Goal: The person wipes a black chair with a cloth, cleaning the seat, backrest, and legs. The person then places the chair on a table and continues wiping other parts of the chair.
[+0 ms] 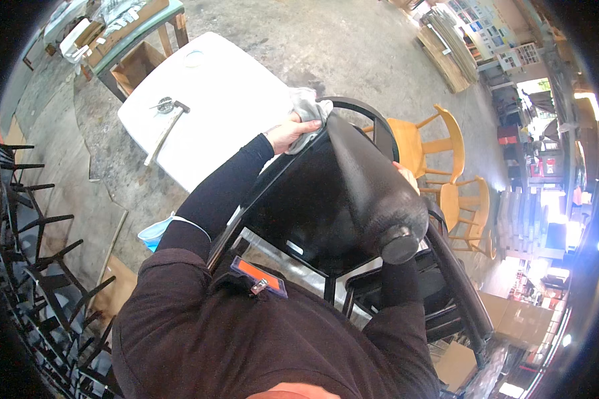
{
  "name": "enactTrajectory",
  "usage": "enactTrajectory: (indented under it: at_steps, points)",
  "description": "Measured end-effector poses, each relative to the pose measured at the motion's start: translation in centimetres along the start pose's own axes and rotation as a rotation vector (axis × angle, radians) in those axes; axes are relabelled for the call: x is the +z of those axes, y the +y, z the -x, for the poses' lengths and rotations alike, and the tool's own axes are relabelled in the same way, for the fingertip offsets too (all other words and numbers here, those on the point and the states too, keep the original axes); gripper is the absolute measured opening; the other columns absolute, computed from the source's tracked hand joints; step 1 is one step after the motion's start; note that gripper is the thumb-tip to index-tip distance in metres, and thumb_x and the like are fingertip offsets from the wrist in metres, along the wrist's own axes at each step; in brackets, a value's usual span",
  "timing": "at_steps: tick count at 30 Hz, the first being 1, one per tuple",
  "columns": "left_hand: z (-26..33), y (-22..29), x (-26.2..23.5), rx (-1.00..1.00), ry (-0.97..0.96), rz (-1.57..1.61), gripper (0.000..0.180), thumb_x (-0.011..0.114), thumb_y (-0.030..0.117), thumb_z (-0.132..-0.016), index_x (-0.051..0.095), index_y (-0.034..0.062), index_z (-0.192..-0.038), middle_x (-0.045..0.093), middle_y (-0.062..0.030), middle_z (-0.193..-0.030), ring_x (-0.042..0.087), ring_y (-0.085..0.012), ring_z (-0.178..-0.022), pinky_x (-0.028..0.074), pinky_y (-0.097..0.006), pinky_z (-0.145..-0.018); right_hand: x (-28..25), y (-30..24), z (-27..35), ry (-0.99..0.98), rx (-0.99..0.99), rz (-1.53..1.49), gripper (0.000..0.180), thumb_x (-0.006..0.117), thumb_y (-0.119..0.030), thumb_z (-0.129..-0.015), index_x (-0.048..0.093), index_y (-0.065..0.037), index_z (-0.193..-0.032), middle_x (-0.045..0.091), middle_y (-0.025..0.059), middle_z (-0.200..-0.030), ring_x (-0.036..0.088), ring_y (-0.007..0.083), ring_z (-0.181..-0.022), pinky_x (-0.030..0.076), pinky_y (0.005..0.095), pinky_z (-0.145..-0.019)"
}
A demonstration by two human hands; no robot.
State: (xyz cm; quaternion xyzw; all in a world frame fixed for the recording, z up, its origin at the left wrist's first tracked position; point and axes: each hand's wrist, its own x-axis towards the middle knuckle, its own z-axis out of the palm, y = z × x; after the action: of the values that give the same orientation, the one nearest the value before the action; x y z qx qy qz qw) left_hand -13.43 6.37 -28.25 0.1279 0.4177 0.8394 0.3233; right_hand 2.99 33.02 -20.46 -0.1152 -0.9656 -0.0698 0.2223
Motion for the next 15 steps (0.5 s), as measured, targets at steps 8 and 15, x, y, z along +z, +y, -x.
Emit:
enactTrajectory:
  at_steps: [8, 15]
  points:
    - [-0.8, -2.0, -0.2, 0.179, 0.187, -0.468, 0.059, 0.066, 0.039, -0.089, 0.055, -0.0001, -0.132, 0.059, -0.0151, -0.13, 0.054, -0.0256, -0.123, 0.041, -0.035, -0.104, 2.0, 1.1, -0.1, 0.098, 0.07, 0.156, 0.052, 0.04, -0.038, -0.095, 0.067, -0.002, -0.07, 0.067, 0.0216, -0.077, 0.065, 0.042, -0.069, 0.051, 0.0535, -0.065]
    - [7.0, -7.6, -4.7, 0.372, 0.124, -0.862, 0.036, 0.056, 0.032, -0.097, 0.058, 0.0069, -0.123, 0.063, -0.0139, -0.115, 0.058, -0.0267, -0.11, 0.044, -0.04, -0.096, 1.6, 0.8, -0.1, 0.079, 0.091, 0.157, 0.052, 0.039, -0.039, -0.096, 0.069, -0.002, -0.075, 0.068, 0.0213, -0.08, 0.065, 0.0419, -0.077, 0.051, 0.0528, -0.07]
